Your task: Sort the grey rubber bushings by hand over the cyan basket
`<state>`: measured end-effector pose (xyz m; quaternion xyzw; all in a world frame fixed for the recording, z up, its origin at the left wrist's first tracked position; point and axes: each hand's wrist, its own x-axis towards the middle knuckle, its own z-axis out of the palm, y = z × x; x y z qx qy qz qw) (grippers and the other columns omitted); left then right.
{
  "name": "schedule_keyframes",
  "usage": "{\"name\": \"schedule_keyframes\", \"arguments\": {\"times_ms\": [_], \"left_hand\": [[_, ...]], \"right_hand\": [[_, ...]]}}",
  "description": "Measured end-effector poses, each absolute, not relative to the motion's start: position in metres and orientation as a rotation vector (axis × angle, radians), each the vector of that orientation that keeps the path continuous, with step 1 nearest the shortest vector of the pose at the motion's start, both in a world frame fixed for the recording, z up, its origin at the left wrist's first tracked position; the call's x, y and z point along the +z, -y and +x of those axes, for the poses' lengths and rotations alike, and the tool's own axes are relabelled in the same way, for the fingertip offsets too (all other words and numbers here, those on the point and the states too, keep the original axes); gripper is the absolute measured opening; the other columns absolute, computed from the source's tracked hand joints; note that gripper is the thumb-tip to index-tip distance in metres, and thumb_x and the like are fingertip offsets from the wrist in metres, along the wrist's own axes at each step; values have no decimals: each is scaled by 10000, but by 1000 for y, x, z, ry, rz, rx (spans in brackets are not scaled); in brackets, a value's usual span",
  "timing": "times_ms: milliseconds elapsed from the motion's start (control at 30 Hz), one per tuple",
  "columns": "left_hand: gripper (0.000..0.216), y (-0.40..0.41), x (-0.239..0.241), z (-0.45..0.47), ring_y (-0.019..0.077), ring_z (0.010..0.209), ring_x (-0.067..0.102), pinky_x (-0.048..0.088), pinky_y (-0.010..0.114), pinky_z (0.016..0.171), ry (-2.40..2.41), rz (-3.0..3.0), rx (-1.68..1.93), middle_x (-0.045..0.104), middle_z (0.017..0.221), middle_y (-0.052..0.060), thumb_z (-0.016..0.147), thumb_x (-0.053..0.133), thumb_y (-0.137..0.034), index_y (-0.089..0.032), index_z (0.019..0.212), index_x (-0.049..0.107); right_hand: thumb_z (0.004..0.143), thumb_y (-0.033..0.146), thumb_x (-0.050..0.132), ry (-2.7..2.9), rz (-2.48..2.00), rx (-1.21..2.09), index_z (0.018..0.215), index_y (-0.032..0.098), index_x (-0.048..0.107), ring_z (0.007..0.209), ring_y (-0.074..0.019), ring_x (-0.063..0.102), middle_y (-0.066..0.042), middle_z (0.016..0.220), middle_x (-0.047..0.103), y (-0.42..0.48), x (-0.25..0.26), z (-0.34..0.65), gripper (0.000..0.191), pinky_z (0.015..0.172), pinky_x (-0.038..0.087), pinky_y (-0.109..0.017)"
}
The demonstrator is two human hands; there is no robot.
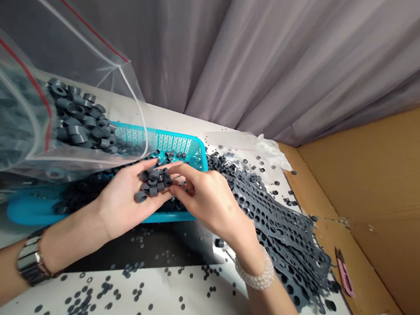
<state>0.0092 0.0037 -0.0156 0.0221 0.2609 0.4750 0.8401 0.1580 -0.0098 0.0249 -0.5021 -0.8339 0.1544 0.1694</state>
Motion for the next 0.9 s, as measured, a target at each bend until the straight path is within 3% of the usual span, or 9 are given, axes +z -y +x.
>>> {"name": "schedule_keyframes", "arguments": {"times_ms": [367,633,900], "left_hand": [[297,-2,-10,11,209,749,656,533,302,646,-590,42,1016,682,793,140,884,378,-221,-46,990,594],[239,-3,-11,12,161,680,624,527,253,621,-579,27,1000,628,683,82,873,384,-178,-83,848,602],[166,-1,-11,12,110,652,596,519,213,631,-685,35,1044,600,674,18,813,462,-88,-120,882,611]], "right_hand": [[828,222,563,2391,-1420,327,1078,244,599,449,-74,395,67,574,522,13,23,154,253,510,318,-228],[902,256,455,2362,-1376,464,1155,219,572,497,-85,441,26,669,603,15,20,150,282,509,332,-224],[907,218,410,2348,-1377,506,1166,187,596,483,-92,435,0,652,591,15,22,151,320,506,328,-241]]}}
